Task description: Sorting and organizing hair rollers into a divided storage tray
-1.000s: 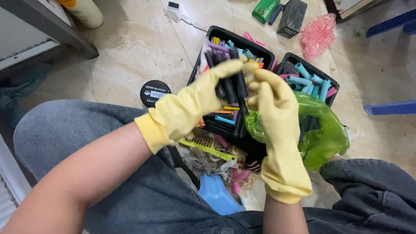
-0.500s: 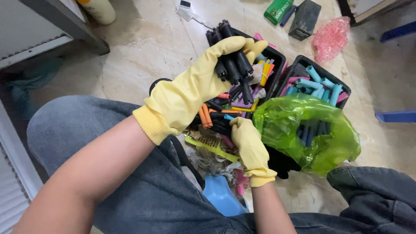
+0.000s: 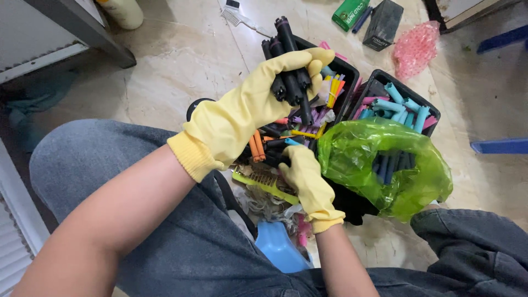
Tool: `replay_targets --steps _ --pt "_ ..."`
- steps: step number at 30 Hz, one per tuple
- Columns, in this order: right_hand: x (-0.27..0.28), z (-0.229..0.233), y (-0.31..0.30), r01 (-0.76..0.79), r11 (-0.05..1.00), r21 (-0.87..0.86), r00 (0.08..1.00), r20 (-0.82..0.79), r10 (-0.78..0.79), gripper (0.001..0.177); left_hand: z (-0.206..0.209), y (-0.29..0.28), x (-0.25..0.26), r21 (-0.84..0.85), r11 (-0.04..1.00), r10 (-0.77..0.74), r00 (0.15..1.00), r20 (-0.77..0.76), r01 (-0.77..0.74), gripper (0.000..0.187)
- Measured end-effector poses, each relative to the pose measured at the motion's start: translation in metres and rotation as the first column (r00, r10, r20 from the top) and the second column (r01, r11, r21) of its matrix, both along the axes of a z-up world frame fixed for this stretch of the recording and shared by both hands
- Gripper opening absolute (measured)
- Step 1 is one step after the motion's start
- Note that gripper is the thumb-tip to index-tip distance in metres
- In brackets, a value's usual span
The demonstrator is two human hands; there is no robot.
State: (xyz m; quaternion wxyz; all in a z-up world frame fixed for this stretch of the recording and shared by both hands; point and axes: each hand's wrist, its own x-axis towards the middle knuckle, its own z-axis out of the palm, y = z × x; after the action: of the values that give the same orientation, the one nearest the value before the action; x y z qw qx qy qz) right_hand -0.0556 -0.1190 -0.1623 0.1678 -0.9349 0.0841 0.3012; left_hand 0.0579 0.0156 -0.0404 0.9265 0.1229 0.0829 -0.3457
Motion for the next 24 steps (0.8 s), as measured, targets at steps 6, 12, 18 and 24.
replay_targets --steps 6,12,18,24 --pt "-0.002 -0.010 -0.001 -0.097 0.992 0.076 0.992 0.083 0.091 0.036 0.008 -0.002 -0.003 -0.083 0.997 -0.015 0.998 -0.060 0.010 0.022" --pt "0.009 0.050 0.002 0.114 0.975 0.193 0.981 -0.174 -0.080 0.006 -0.009 -0.002 0.000 0.082 0.996 -0.036 0.996 -0.087 0.043 0.021" --pt "0.015 0.059 -0.034 0.355 0.516 0.780 0.836 -0.018 -0.548 0.036 -0.015 -0.001 -0.008 0.318 0.942 -0.079 0.992 -0.094 0.105 0.025" --pt "0.021 0.131 -0.030 0.153 0.367 0.918 0.618 0.201 -0.760 0.017 -0.049 -0.021 -0.015 0.421 0.873 -0.195 0.967 -0.162 0.246 0.028"
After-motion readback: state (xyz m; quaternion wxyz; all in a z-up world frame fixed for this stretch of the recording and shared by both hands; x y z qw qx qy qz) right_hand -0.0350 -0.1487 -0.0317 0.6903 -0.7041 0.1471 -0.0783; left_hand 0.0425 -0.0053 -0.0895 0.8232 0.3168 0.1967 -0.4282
